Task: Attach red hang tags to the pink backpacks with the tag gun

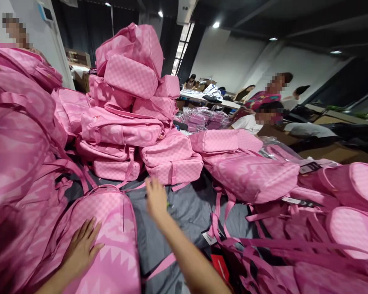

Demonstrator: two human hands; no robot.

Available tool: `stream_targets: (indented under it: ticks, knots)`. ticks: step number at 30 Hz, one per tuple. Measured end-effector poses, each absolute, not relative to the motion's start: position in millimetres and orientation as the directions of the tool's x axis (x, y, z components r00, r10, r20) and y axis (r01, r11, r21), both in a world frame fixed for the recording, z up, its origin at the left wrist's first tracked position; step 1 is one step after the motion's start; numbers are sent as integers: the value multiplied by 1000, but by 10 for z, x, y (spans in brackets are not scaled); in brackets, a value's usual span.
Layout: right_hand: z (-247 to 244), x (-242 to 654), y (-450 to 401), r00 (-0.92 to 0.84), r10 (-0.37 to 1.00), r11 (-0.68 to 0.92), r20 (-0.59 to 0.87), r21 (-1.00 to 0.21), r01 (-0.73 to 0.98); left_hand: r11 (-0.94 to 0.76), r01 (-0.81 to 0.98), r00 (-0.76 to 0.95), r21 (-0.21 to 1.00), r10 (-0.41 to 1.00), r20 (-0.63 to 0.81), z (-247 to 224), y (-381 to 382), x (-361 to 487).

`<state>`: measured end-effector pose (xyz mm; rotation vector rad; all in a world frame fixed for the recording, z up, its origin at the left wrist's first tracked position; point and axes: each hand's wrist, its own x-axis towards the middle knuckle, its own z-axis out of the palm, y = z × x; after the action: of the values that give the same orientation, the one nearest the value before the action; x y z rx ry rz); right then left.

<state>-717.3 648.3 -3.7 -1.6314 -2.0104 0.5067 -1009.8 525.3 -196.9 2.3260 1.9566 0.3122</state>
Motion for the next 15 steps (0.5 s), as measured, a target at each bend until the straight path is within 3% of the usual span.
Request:
stream_targets:
  ticks: [4, 8, 11, 15]
  knots:
    - [78, -6549, 7567, 81, 959, -14, 272, -240, 971, -131, 980, 103, 150, 978, 181, -2069, 5790, -9927]
    - [-39, -6211, 7913, 87, 962, -90, 258, -1, 996, -66, 990, 38, 127, 976, 214, -2071, 6185, -9802]
    - [-99, -6151, 7815, 0, 984, -17, 180, 96, 995, -66, 991, 40, 119, 978, 204, -2077, 6280, -9774]
    - [10, -6385, 7445, -117, 981, 105, 156, 83, 991, -47, 992, 26, 114, 983, 180, -2085, 6258, -9767]
